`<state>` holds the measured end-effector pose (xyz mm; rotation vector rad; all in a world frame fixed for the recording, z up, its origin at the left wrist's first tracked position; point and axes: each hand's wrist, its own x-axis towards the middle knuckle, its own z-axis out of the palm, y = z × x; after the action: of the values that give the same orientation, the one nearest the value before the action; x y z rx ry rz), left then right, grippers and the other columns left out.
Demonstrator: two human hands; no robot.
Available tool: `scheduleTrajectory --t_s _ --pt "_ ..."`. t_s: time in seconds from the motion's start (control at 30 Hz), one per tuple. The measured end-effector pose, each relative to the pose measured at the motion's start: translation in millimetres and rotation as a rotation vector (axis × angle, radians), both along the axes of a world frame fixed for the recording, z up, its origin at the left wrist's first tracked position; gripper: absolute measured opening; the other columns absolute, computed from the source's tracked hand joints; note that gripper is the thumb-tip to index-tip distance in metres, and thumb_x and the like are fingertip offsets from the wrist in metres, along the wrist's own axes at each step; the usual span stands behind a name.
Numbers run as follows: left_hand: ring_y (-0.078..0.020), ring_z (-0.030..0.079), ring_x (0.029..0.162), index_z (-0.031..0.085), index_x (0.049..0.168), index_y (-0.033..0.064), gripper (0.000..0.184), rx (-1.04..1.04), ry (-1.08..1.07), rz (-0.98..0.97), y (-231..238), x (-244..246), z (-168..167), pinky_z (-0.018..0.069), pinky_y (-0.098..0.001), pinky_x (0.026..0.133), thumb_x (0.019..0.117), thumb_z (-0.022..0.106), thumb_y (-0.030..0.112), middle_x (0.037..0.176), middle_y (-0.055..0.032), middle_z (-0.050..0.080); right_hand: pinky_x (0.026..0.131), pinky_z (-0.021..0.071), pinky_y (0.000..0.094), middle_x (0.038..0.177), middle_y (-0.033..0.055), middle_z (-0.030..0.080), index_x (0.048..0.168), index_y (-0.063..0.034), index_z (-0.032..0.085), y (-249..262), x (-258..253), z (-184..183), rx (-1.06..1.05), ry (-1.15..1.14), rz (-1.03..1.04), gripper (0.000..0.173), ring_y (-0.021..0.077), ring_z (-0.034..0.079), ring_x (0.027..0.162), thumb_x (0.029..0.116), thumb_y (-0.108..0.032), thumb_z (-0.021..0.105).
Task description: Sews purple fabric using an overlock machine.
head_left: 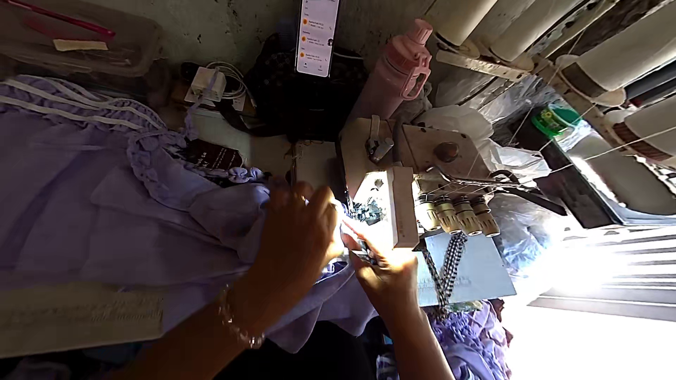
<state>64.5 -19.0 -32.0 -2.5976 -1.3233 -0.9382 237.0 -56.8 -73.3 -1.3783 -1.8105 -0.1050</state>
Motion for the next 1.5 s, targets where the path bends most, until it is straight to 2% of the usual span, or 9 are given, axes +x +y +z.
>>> scheduleTrajectory --t_s 0.23,0.5,0.57,0.67,0.77,0.93,1.17,1.4,1.5 --pt "-0.0302 0.064 0.126 0.068 0.126 -0.0003 0.063 -0.113 -0.025 0.001 -2.6 4.2 -29.9 0.0430 -0.0565 0.107 0.0941 0.043 0.048 0.128 -0.0124 0.071 0.061 0.0526 0.0235 0.079 0.0087 0.071 0.084 -0.0028 0.071 -1.1 13.7 -14.4 -0.032 0.115 0.008 0.027 0.0084 0.067 0.071 0.0894 -0.027 0.060" --pt "-0.0304 0.043 0.147 0.040 0.155 0.0069 0.074 -0.175 -0.208 0.116 -31.1 -38.5 -56.5 0.0200 -0.0694 0.118 0.0964 0.052 0.052 0.155 -0.0131 0.049 0.070 0.0505 0.0090 0.080 0.0001 0.068 0.093 0.0029 0.070 -1.0 34.4 -16.3 -0.125 0.425 0.009 0.018 -0.0073 0.061 0.073 0.0897 -0.012 0.061" --pt "-0.0527 0.049 0.134 0.042 0.149 -0.0080 0.090 -0.205 -0.192 0.294 -65.8 -76.4 -88.9 0.0257 -0.0763 0.110 0.0877 0.066 0.053 0.145 -0.0329 0.052 0.051 0.0476 0.0108 0.076 -0.0057 0.065 0.102 -0.0006 0.066 -12.3 43.5 -19.9 -0.299 0.591 0.045 0.016 -0.0075 0.054 0.055 0.0915 -0.011 0.061" --pt "-0.0608 0.057 0.104 0.069 0.108 -0.0092 0.034 -0.234 -0.069 0.383 -88.0 -120.3 -110.5 0.0335 -0.0756 0.095 0.0823 0.063 0.012 0.105 -0.0361 0.064 0.047 0.0478 0.0165 0.076 -0.0069 0.064 0.103 -0.0035 0.068 -38.8 45.5 -25.5 -0.700 0.836 0.195 0.015 -0.0029 0.054 0.052 0.0931 -0.014 0.068" --pt "-0.0655 0.052 0.116 0.064 0.119 -0.0107 0.036 -0.179 -0.057 0.409 -41.0 -154.2 -68.8 0.0292 -0.0807 0.098 0.0914 0.052 0.009 0.121 -0.0414 0.059 0.050 0.0521 0.0174 0.071 -0.0074 0.065 0.094 -0.0057 0.062 -72.4 6.6 -35.7 -0.810 1.153 0.277 0.004 -0.0019 0.059 0.053 0.0940 -0.006 0.067" --pt "-0.0534 0.053 0.119 0.061 0.124 -0.0035 0.040 0.036 -0.166 0.247 5.3 -88.8 5.4 0.0336 -0.0723 0.098 0.0973 0.051 0.025 0.124 -0.0324 0.060 0.064 0.0609 0.0242 0.075 -0.0018 0.072 0.092 -0.0025 0.070 -76.4 -27.1 -68.8 -0.589 1.332 0.268 0.003 0.0045 0.069 0.065 0.0909 -0.004 0.071" --pt "-0.0302 0.060 0.090 0.068 0.087 0.0181 0.032 0.092 -0.062 0.232 -65.3 -14.4 -62.0 0.0357 -0.0511 0.091 0.0931 0.061 0.049 0.088 -0.0087 0.064 0.062 0.0611 0.0224 0.085 -0.0027 0.072 0.112 0.0001 0.062 -73.7 -12.9 -59.6 -0.519 1.185 0.289 0.024 0.0024 0.070 0.069 0.0932 -0.011 0.071" --pt "-0.0265 0.059 0.098 0.071 0.110 0.0177 0.037 0.013 -0.214 0.158 -58.3 -25.1 -59.8 0.0380 -0.0462 0.089 0.0929 0.065 0.050 0.099 -0.0083 0.067 0.041 0.0403 0.0120 0.059 -0.0037 0.066 0.085 -0.0076 0.062 -64.1 -5.8 -16.3 -0.793 1.469 0.324 0.012 -0.0035 0.053 0.043 0.0941 0.000 0.061" --pt "-0.0262 0.058 0.103 0.069 0.113 0.0157 0.040 -0.009 -0.237 0.104 -50.1 -22.3 -56.5 0.0414 -0.0418 0.093 0.0907 0.067 0.049 0.104 -0.0102 0.064 0.044 0.0497 0.0167 0.075 -0.0009 0.070 0.117 -0.0059 0.054 -71.5 -10.9 -3.5 -0.700 1.569 0.359 0.034 0.0021 0.060 0.047 0.0876 0.008 0.063"
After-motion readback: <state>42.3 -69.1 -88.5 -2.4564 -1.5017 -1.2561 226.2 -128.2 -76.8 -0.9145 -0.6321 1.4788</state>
